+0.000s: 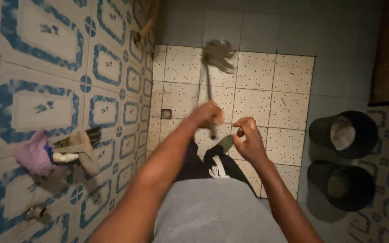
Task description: The person mops a tiled bathroom floor using a string mop and two buckets. They repeatedly dip the mop into soapy water, wring it by hand, and push the mop across the floor in back-and-forth strokes, covering the area near the toilet and along the walls.
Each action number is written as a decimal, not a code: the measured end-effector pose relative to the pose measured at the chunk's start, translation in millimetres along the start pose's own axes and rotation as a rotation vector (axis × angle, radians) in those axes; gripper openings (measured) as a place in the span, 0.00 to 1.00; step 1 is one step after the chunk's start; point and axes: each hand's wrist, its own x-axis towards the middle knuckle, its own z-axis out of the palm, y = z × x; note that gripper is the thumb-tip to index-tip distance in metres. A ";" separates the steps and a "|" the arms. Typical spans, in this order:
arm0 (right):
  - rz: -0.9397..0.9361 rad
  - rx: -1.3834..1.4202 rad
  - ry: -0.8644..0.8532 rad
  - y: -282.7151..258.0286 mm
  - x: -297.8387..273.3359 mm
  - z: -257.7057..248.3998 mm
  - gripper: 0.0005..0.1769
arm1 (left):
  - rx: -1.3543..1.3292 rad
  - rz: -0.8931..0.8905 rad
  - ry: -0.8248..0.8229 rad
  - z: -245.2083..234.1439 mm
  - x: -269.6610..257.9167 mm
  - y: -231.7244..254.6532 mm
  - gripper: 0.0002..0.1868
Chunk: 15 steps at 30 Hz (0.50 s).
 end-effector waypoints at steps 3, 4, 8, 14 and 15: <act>0.040 0.031 -0.020 18.5 0.8 9.3 0.12 | 0.126 0.018 0.276 -33.5 -43.4 -34.6 0.09; 0.067 0.041 -0.029 26.0 -0.4 12.0 0.11 | -0.111 -0.093 0.205 -44.2 -56.2 -48.7 0.13; 0.120 0.113 -0.011 59.2 -6.7 21.3 0.06 | -0.456 -0.431 0.443 -70.9 -108.2 -102.5 0.16; 0.383 0.163 0.137 112.8 -39.7 12.3 0.05 | -0.501 -0.354 1.759 -108.4 -154.8 -160.6 0.13; 0.407 0.168 0.158 119.6 -47.9 9.7 0.05 | -0.724 -0.289 1.991 -110.8 -160.0 -161.1 0.15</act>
